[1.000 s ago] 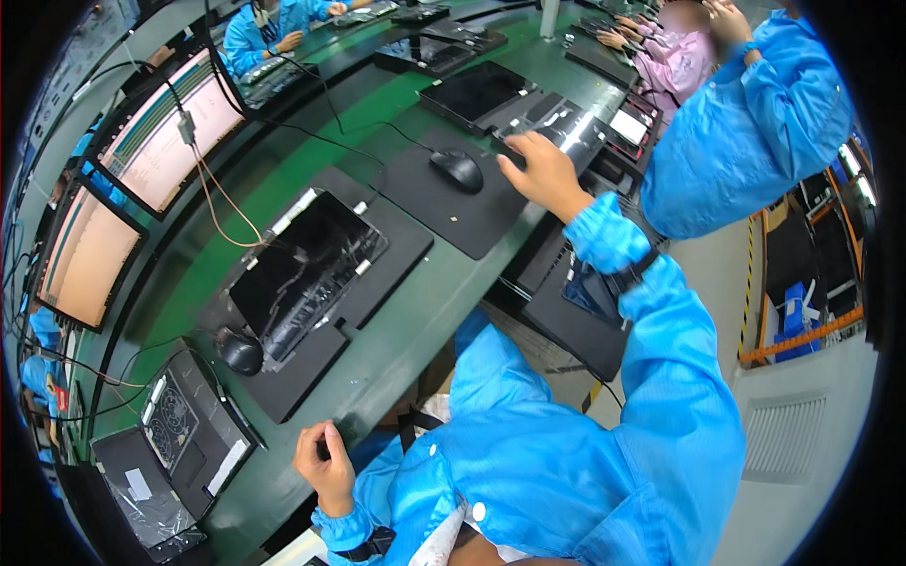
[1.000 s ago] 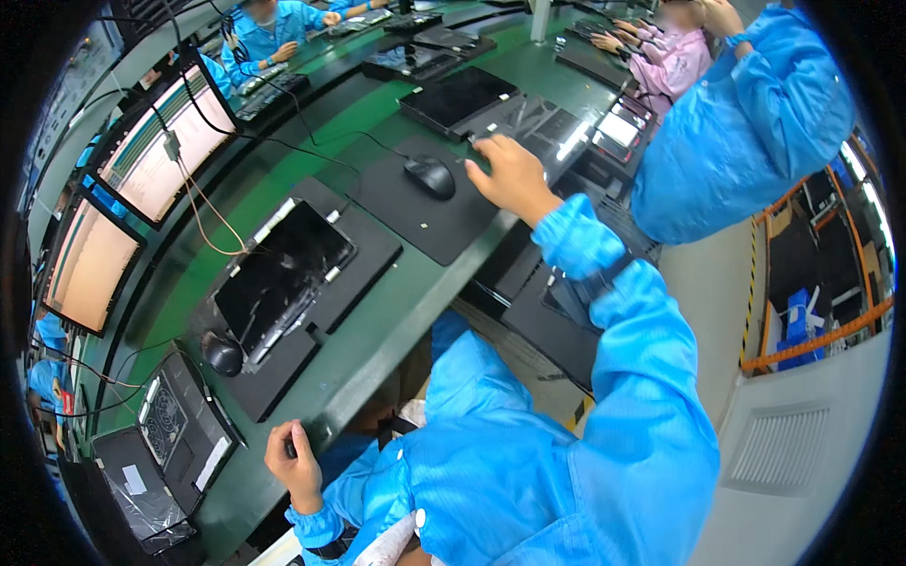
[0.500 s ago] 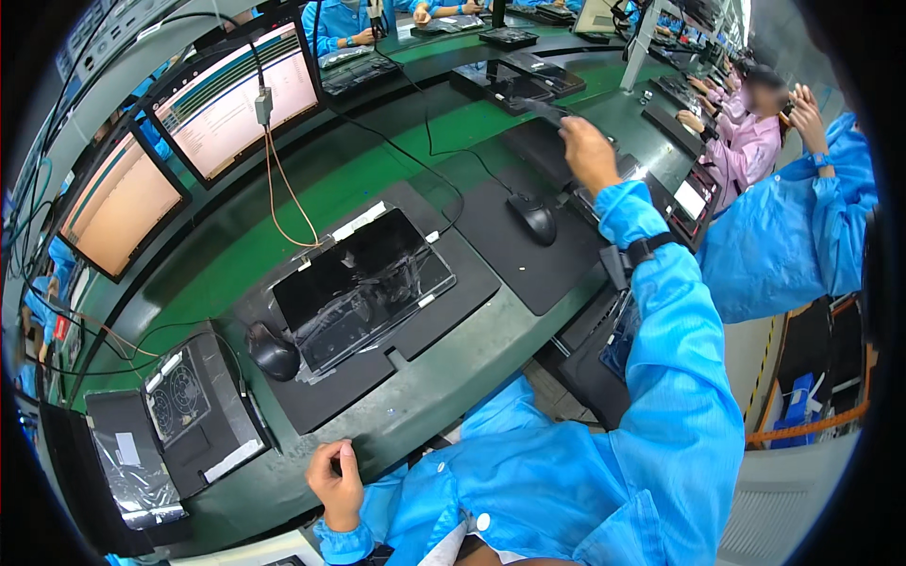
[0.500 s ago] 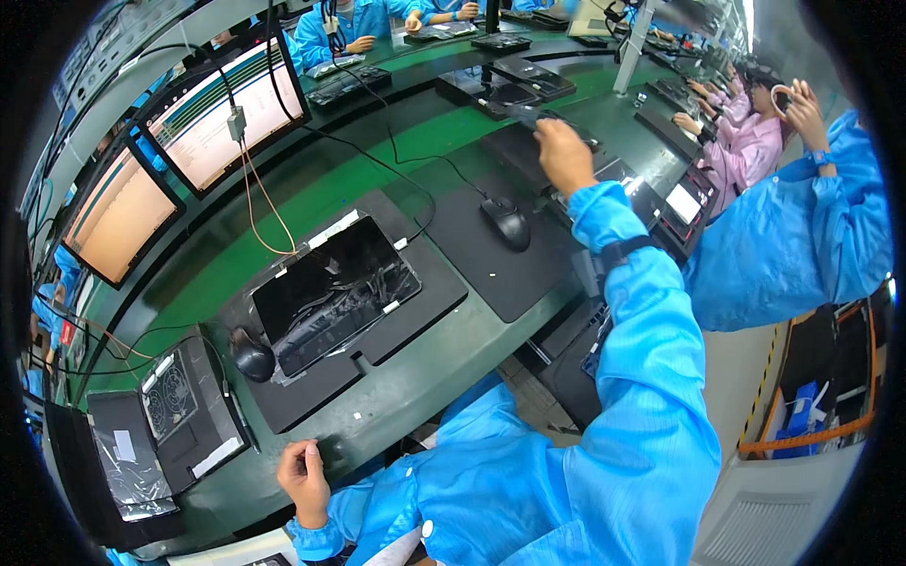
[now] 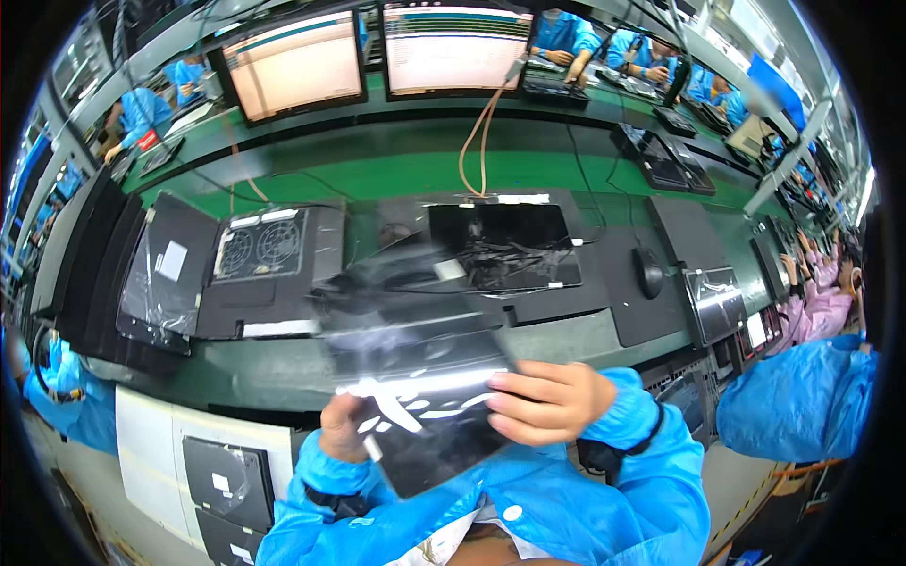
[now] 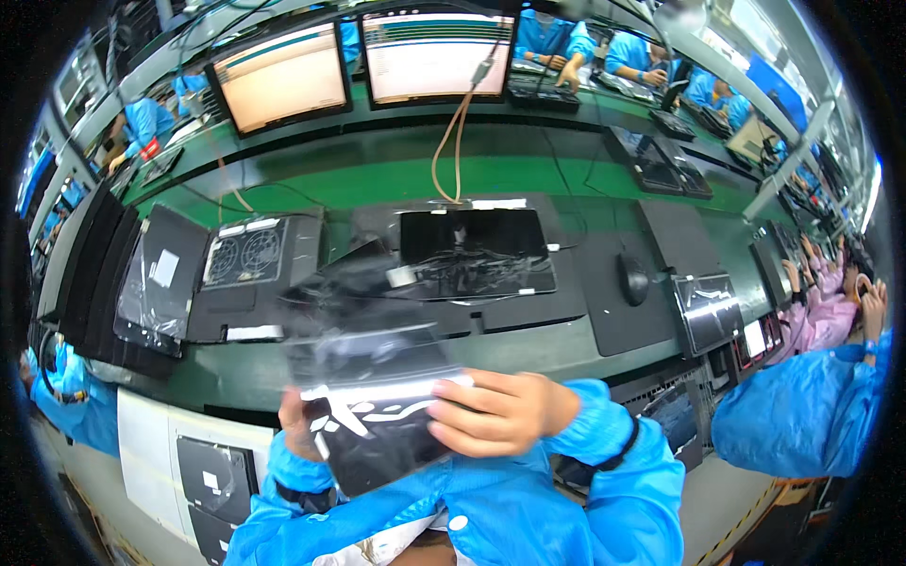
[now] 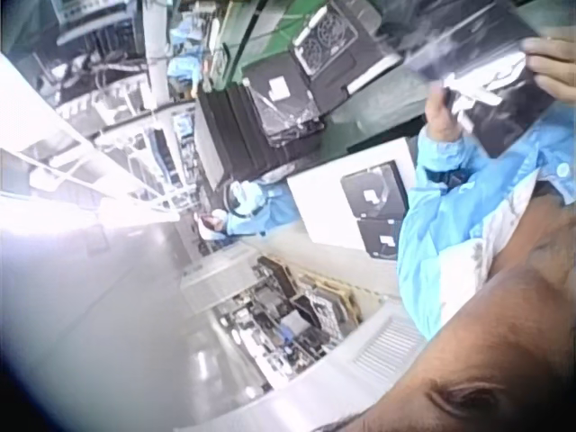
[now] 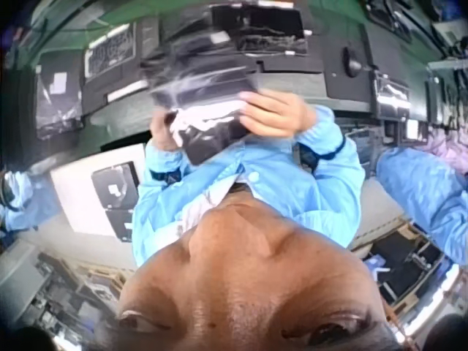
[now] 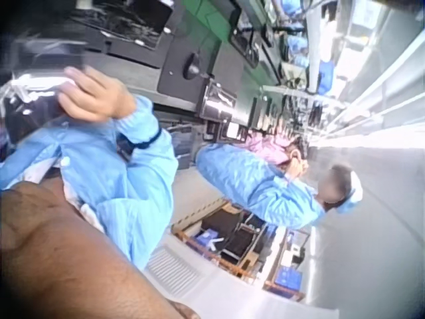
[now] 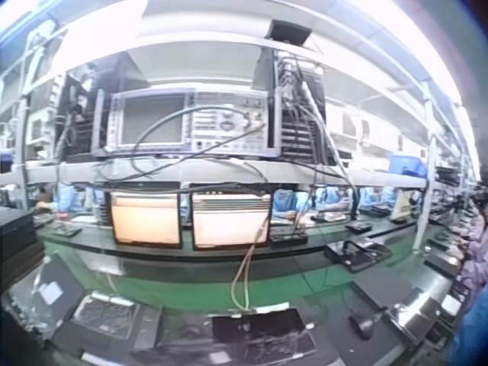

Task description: Assembling and testing tablet-like electronic devices on a factory line.

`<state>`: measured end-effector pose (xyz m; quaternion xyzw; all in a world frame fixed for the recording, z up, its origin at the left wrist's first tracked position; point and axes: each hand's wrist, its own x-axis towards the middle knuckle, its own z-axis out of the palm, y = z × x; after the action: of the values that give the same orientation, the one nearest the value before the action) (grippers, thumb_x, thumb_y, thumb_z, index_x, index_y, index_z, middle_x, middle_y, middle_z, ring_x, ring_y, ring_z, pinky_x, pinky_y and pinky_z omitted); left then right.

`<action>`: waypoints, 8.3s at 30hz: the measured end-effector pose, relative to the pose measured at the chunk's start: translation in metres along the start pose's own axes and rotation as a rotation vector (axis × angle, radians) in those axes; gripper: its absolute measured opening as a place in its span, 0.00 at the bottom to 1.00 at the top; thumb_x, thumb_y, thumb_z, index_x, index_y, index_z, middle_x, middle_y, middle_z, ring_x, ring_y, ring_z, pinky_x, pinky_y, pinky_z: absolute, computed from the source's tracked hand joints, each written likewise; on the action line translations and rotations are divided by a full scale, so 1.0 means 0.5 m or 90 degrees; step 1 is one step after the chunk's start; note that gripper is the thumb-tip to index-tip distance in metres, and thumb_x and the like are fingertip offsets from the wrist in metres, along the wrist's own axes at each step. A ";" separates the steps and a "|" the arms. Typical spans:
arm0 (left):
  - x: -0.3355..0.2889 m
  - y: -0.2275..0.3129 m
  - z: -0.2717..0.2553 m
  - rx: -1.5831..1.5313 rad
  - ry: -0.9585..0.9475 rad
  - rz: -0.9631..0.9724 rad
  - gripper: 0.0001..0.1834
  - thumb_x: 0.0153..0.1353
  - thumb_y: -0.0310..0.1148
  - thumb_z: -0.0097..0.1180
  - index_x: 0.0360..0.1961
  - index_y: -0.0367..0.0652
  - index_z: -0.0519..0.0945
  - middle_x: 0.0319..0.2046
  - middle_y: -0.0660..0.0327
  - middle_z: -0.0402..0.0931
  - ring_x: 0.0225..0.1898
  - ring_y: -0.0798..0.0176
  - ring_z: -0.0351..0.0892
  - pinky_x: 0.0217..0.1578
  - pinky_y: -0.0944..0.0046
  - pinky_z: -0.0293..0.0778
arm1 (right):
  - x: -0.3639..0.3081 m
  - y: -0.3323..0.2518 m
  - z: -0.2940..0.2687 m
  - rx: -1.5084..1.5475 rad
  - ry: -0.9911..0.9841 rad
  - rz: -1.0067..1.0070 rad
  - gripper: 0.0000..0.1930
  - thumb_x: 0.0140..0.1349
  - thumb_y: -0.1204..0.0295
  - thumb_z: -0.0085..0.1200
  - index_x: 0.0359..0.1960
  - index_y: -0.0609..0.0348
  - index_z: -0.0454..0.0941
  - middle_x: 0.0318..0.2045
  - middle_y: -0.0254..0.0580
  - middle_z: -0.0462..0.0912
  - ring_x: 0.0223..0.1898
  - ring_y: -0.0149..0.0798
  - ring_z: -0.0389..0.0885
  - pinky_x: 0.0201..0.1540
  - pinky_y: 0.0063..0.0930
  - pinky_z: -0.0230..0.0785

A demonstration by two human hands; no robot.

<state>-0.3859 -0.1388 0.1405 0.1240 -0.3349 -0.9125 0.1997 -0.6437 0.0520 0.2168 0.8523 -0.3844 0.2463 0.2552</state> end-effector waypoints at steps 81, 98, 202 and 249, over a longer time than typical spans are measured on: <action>0.123 0.332 -0.312 1.379 0.398 0.336 0.37 0.55 0.49 0.71 0.63 0.43 0.77 0.69 0.45 0.65 0.73 0.39 0.58 0.73 0.35 0.45 | 0.280 0.170 0.497 0.073 -0.033 0.243 0.19 0.55 0.74 0.55 0.49 0.66 0.79 0.46 0.48 0.78 0.55 0.49 0.76 0.52 0.37 0.76; 0.100 0.307 -0.409 1.360 0.460 0.387 0.35 0.68 0.43 0.61 0.71 0.40 0.66 0.73 0.47 0.60 0.76 0.45 0.53 0.75 0.40 0.42 | 0.127 0.152 0.174 0.122 0.317 0.345 0.10 0.59 0.66 0.64 0.38 0.57 0.82 0.31 0.41 0.81 0.34 0.46 0.81 0.37 0.39 0.75; 0.138 0.025 -0.019 1.015 0.199 0.571 0.12 0.60 0.18 0.58 0.46 0.36 0.80 0.43 0.52 0.77 0.45 0.54 0.76 0.49 0.58 0.73 | -0.488 0.158 -0.050 -0.393 0.006 0.969 0.25 0.62 0.65 0.63 0.60 0.56 0.78 0.65 0.56 0.71 0.65 0.58 0.71 0.66 0.46 0.66; 0.157 -0.070 -0.005 0.952 0.181 0.449 0.03 0.62 0.19 0.60 0.37 0.35 0.82 0.24 0.60 0.72 0.22 0.68 0.69 0.24 0.68 0.63 | -0.582 0.627 -0.208 0.626 0.720 1.193 0.08 0.69 0.68 0.60 0.41 0.58 0.76 0.35 0.38 0.83 0.36 0.40 0.84 0.45 0.43 0.81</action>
<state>-0.4645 -0.1509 0.1084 0.2256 -0.8425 -0.3099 0.3785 -1.0813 0.0912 0.1924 0.0186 -0.5534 0.7964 -0.2432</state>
